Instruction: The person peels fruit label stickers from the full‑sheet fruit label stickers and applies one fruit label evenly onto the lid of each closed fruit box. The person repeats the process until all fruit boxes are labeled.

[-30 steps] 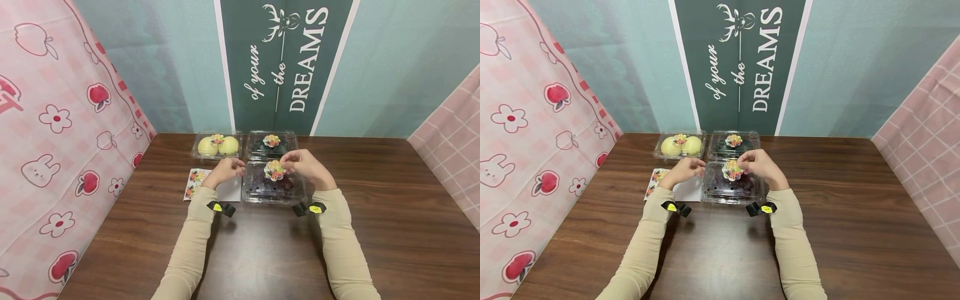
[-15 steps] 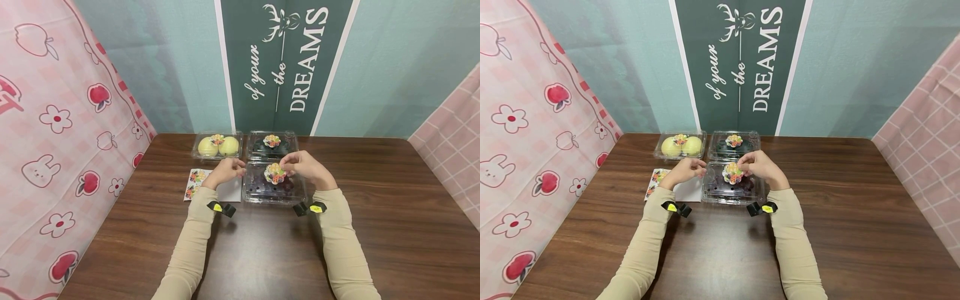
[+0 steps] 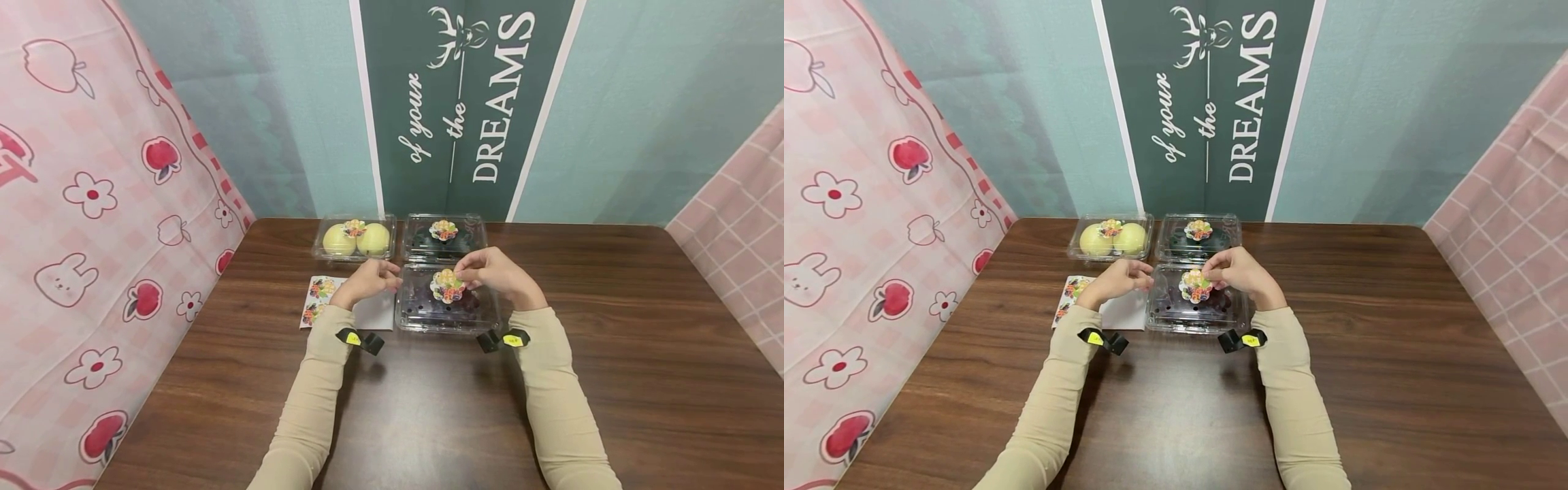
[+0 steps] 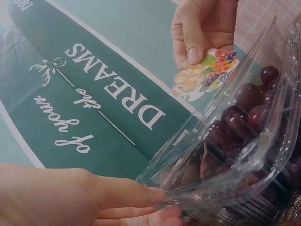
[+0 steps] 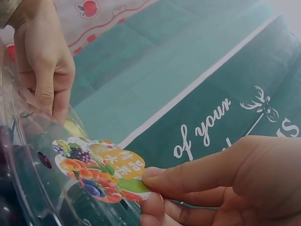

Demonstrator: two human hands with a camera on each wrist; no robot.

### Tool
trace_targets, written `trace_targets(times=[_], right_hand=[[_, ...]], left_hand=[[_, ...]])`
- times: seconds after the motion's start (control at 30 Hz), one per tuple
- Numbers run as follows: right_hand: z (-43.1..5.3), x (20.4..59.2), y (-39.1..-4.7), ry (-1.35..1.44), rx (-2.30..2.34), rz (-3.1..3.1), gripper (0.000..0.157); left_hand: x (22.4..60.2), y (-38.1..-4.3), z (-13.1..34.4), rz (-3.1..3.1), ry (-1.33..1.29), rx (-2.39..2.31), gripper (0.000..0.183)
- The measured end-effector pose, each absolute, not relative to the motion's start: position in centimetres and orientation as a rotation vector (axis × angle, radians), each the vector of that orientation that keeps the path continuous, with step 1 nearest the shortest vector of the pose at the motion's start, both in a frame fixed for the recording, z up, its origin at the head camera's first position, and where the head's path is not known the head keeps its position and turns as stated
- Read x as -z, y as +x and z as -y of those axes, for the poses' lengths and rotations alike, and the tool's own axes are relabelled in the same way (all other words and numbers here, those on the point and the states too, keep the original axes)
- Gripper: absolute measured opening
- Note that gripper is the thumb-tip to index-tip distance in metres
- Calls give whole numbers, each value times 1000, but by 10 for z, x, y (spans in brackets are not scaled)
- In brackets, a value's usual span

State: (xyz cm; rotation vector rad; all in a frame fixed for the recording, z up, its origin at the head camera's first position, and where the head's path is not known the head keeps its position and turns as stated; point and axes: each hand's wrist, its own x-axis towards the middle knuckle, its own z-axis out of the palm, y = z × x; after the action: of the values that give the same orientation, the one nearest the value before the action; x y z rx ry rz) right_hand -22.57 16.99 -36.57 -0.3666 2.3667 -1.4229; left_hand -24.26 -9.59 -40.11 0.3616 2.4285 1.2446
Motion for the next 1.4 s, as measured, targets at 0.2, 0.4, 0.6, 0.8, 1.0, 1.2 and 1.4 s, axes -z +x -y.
trace_targets(times=[0.2,0.4,0.6,0.8,1.0,1.2,1.4], right_hand=[[-169,366,-226,-360,1401,-2392,22],[-168,365,-226,-346,1409,-2400,21],[-166,364,-225,-334,1388,-2427,20],[-164,363,-223,-328,1342,-2476,19],[-162,363,-223,-319,1314,-2502,17],[-161,363,-224,-303,1288,-2533,16],[-160,364,-224,-265,1243,-2583,18]], left_hand=[[401,-242,95,-2419,331,-1260,39],[401,-243,96,-2421,339,-1252,39],[400,-243,96,-2410,324,-1269,39],[400,-243,95,-2400,302,-1281,38],[401,-243,96,-2399,307,-1283,38],[402,-243,96,-2410,313,-1278,38],[402,-243,95,-2424,306,-1280,38]])
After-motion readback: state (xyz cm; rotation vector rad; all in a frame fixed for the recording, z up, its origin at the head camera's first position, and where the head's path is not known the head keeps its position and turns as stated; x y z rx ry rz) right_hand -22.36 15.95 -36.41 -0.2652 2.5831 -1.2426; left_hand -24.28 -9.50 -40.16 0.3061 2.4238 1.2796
